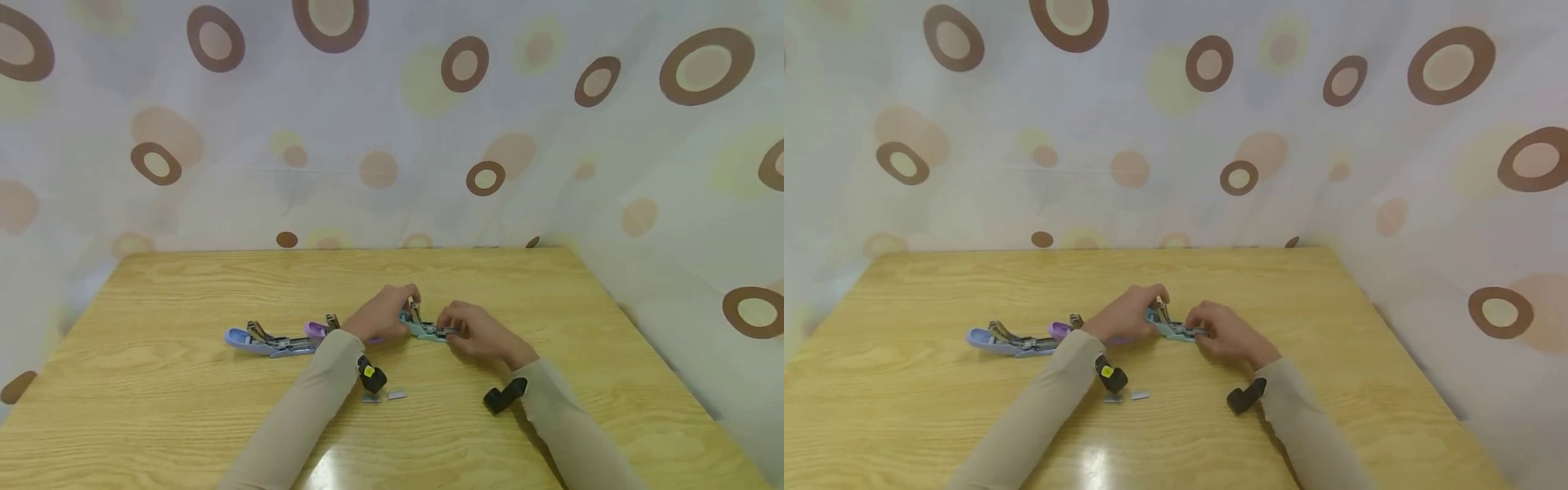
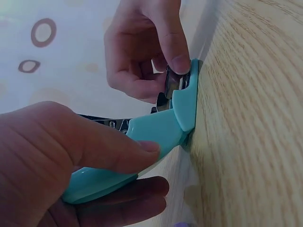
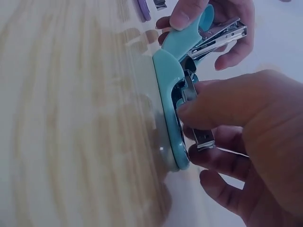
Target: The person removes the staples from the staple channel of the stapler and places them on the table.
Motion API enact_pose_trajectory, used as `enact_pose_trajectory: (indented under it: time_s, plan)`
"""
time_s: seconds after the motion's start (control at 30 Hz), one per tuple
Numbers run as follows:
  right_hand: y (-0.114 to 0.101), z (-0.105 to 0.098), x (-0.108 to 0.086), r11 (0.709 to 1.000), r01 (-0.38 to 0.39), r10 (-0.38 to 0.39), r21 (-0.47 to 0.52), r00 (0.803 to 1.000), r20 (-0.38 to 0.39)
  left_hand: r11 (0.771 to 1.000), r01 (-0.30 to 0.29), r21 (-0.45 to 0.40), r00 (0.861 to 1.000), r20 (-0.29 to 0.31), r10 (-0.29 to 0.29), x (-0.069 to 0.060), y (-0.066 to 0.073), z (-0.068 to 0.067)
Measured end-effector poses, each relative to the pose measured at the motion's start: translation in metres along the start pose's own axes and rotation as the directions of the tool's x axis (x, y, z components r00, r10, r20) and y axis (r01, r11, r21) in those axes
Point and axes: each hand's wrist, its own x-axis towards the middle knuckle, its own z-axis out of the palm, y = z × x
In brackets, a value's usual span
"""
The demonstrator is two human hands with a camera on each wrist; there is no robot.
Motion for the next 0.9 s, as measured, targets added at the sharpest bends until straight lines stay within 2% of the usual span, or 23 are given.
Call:
enact_pose_trajectory:
  time_s: [0.43, 0.67, 0.9]
  plan:
    - [-0.002, -0.001, 0.007, 0.997, 0.052, -0.05, -0.062, 0.998, 0.033, 0.999, -0.02, 0.038, 1.0, -0.021, 0.021, 0.001, -0.004, 0.001]
    - [0.008, 0.0, 0.009, 0.993, 0.12, -0.12, -0.005, 0.993, 0.001, 0.998, -0.04, 0.058, 0.999, -0.026, 0.041, 0.003, -0.006, 0.0]
    - [0.014, 0.005, 0.012, 0.985, 0.17, -0.17, 0.021, 0.985, -0.013, 0.998, -0.054, 0.035, 0.998, -0.017, 0.055, 0.004, -0.006, 0.0]
